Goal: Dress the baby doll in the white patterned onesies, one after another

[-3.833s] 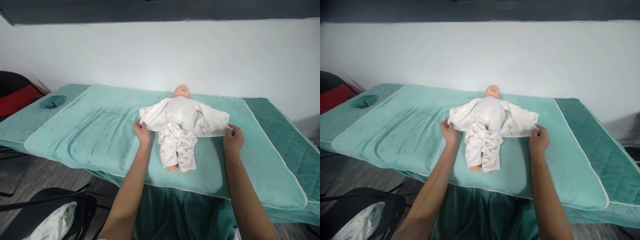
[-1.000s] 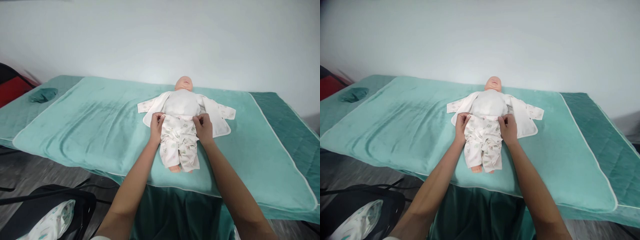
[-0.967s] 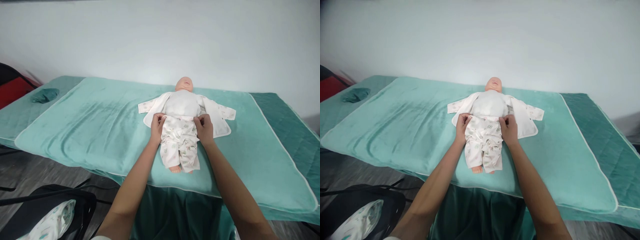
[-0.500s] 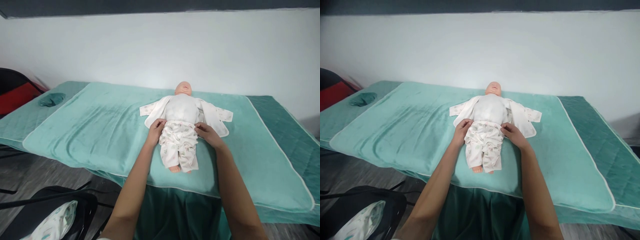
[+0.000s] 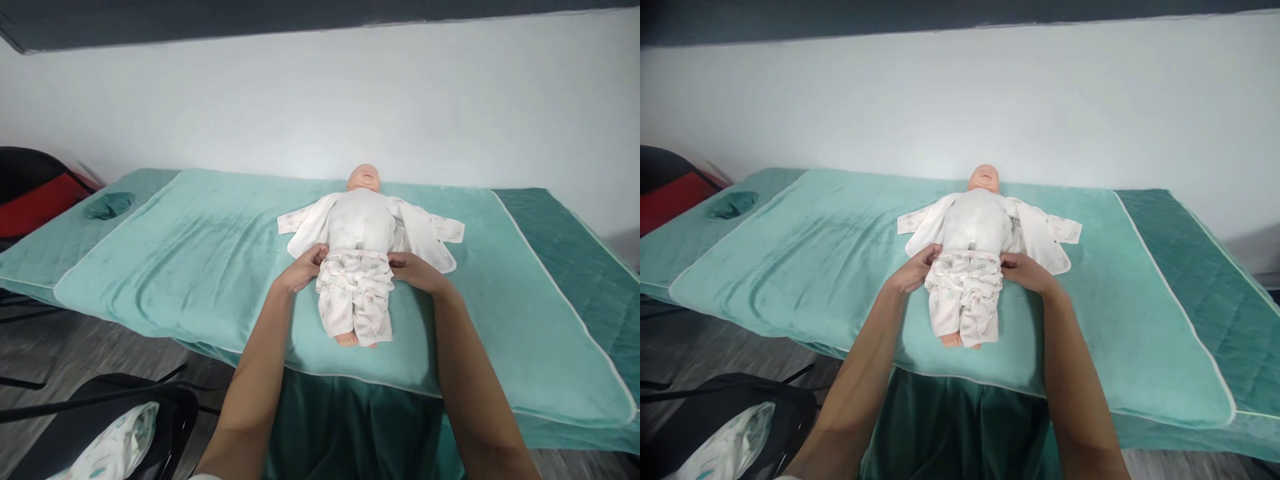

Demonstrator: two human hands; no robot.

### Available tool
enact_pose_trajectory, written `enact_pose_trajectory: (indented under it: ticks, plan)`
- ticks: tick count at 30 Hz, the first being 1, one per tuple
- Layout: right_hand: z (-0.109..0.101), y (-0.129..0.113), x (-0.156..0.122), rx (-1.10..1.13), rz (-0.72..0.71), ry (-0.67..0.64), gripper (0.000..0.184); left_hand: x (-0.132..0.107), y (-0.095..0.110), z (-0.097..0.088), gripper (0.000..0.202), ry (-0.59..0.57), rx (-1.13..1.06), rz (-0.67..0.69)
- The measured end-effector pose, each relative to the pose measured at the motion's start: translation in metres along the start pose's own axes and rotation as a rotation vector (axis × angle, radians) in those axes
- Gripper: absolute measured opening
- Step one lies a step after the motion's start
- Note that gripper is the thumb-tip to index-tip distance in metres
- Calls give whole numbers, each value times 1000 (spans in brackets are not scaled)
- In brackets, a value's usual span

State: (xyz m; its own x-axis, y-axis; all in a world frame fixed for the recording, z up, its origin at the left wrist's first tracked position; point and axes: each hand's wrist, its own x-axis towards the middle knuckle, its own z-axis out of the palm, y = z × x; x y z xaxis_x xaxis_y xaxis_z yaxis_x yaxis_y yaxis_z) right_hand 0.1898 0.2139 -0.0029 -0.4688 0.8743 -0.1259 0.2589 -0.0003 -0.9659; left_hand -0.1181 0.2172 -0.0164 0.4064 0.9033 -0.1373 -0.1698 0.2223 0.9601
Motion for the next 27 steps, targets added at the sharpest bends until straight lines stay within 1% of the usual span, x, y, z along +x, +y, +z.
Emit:
enact_pose_trajectory:
  ticks: [4, 6, 11, 15, 18, 21, 24, 27]
  plan:
    - [4, 2, 0, 49, -23, -28, 24, -1, -3, -2, 50, -14, -58, 17]
    - [6, 3, -1, 59, -36, -14, 22, -1, -5, -3, 50, -9, -64, 17]
    - [11, 3, -3, 76, -127, 112, 27, -3, -6, -1, 46, 16, -66, 40]
    - [17, 4, -2, 126, -192, 179, 29, -3, -7, 1, 45, 16, -61, 42]
    - [20, 5, -1, 151, -186, 234, 29, -1, -12, -2, 48, 14, -96, 56]
    - [22, 6, 0, 100, -148, 280, 31, 2, -16, -7, 50, 15, -133, 65]
    - [21, 6, 1, 20, -104, 285, 37, 2, -20, -11, 45, 36, -152, 66]
    - [21, 8, 3, 2, -61, 283, 41, 3, -22, -14, 42, 45, -156, 47]
